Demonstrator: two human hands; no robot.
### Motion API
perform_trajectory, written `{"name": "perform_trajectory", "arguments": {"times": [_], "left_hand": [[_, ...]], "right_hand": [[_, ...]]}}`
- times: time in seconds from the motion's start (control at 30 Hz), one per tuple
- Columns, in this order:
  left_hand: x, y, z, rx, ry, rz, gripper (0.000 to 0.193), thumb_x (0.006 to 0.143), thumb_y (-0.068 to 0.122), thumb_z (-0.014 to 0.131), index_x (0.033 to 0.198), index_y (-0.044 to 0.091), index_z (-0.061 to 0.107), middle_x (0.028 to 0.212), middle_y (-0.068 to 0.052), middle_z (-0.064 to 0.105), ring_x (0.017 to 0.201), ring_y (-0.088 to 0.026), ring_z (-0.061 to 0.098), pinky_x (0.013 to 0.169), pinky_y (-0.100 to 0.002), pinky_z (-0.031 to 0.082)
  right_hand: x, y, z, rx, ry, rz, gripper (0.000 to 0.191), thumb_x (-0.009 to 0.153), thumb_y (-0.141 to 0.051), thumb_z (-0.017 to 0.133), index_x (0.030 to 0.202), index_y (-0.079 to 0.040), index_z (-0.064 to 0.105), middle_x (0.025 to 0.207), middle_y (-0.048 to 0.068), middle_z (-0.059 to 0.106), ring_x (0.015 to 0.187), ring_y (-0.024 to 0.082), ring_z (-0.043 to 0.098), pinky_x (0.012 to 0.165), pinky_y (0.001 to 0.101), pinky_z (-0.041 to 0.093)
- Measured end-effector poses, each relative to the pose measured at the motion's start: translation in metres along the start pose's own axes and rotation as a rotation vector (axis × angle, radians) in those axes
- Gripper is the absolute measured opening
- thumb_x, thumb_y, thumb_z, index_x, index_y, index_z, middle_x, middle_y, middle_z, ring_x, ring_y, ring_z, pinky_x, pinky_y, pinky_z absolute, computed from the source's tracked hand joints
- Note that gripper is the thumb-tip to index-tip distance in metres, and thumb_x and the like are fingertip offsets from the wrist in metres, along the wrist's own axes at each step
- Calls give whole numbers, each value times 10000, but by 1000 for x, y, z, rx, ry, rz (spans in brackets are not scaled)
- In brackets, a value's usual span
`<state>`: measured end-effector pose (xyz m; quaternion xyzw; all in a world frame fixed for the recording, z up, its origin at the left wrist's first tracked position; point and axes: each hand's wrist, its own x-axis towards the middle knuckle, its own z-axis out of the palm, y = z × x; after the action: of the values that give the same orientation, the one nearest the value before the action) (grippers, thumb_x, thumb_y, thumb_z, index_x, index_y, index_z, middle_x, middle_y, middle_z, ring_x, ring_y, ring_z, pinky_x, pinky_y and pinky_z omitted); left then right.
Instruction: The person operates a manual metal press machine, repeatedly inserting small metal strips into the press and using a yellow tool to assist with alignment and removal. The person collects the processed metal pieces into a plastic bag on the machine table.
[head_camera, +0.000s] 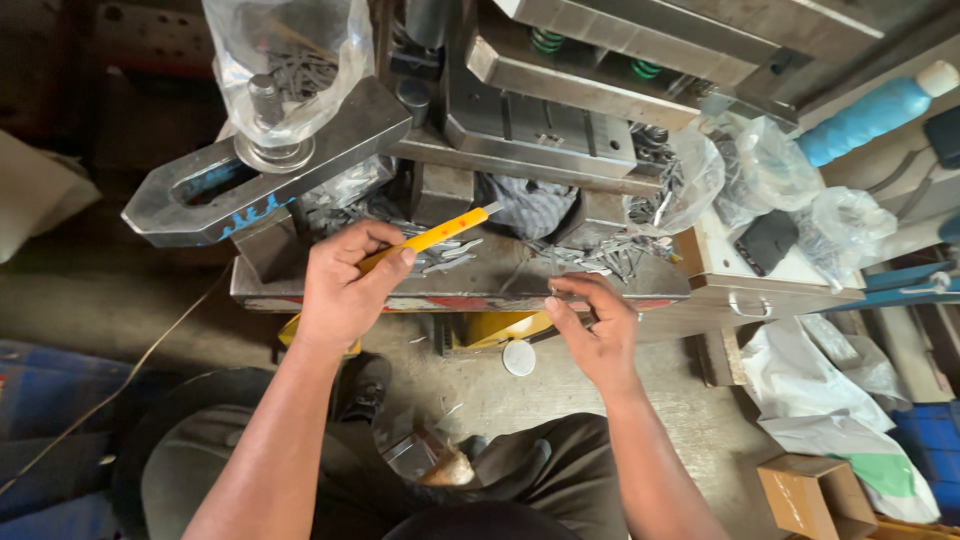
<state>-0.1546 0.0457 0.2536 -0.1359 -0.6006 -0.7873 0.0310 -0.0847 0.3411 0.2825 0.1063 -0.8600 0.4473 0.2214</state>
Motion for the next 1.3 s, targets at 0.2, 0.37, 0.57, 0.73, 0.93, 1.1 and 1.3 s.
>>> {"name": "perform_trajectory", "arguments": {"times": [0.2,0.37,0.57,0.73,0.93,1.1,1.3], "left_hand": [[-1,-7,0,-1,21,8,50,941,-35,685,970,-6,656,789,49,587,715,-13,490,610,-197,388],[5,-6,0,3,19,25,40,928,-17,690,955,1,667,775,45,595,709,-12,502,603,-194,408],[8,-7,0,-88,16,-16,41,914,-12,688,945,5,667,756,33,595,665,-21,478,559,-214,377],[6,-9,-4,-77,-13,24,27,934,3,690,940,7,665,764,40,582,675,-13,459,562,-211,364],[8,0,-5,-105,-21,-18,42,916,19,694,946,12,666,777,57,596,678,-9,466,562,-206,372],[4,-1,-10,10,-9,33,43,930,30,708,935,14,669,754,50,565,674,-18,461,567,-213,383],[4,-6,-9,-60,-27,64,45,934,20,697,957,16,659,795,63,591,716,-8,488,597,-211,398]], "right_hand": [[21,-13,-7,24,77,26,134,913,-40,747,1044,-9,744,1077,75,715,967,157,706,827,318,582],[63,-50,-12,-291,104,-169,180,925,-49,740,1102,-16,744,1094,113,734,951,248,728,854,339,569],[121,-69,-6,-520,57,-389,387,908,-157,771,1245,12,681,1209,192,666,1116,379,647,978,417,514],[146,-59,4,-431,-54,-282,545,905,-221,789,1363,15,609,1358,211,619,1280,368,580,1090,415,441],[136,-56,4,-218,-117,-238,547,911,-166,737,1414,-8,591,1428,164,598,1354,284,559,1169,363,385],[97,-69,9,-155,-102,-205,533,932,-155,731,1428,-10,598,1407,155,603,1348,275,552,1183,364,382],[73,-71,17,-305,-29,-233,538,918,-212,762,1396,-12,617,1399,168,622,1324,309,583,1161,384,426]]}}
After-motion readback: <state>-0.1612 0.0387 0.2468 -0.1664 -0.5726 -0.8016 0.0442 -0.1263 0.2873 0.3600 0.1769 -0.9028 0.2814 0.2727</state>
